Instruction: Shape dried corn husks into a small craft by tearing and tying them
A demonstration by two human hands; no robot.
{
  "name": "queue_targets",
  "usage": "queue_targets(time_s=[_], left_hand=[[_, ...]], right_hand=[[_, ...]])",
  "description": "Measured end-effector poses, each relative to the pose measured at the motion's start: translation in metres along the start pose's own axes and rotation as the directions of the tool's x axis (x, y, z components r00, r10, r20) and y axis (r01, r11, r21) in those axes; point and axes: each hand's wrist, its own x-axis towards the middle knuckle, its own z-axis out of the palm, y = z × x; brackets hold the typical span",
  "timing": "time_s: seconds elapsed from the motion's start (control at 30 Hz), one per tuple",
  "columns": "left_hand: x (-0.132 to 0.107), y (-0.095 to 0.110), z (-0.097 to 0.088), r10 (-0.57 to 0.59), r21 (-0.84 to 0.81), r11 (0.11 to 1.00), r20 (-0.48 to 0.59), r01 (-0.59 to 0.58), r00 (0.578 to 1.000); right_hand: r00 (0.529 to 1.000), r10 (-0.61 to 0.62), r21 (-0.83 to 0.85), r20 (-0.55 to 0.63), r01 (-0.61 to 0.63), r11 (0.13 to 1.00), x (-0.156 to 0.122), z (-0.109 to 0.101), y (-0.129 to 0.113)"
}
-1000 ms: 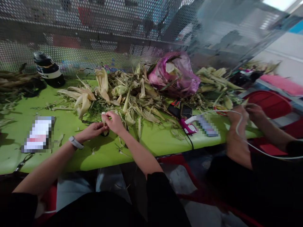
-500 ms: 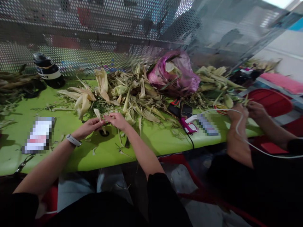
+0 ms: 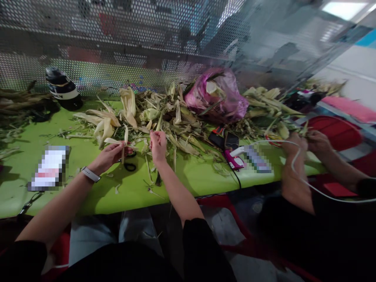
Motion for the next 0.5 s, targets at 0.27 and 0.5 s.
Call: queue_targets(time_s=[0.27, 0.5], left_hand=[[-0.001, 0.000, 0.008, 0.178, 0.024, 0.984, -0.141, -0.176, 0.974], [-0.002, -0.002, 0.007, 0.135, 0.045, 0.991, -0.199, -0.128, 0.971]], right_hand=[[0.753, 0.162, -0.313, 0.637, 0.060, 0.948, -0.029, 0.021, 0.015], [0.597, 0.211, -0.280, 0.774, 0.024, 0.960, -0.026, 0.019, 0.018]])
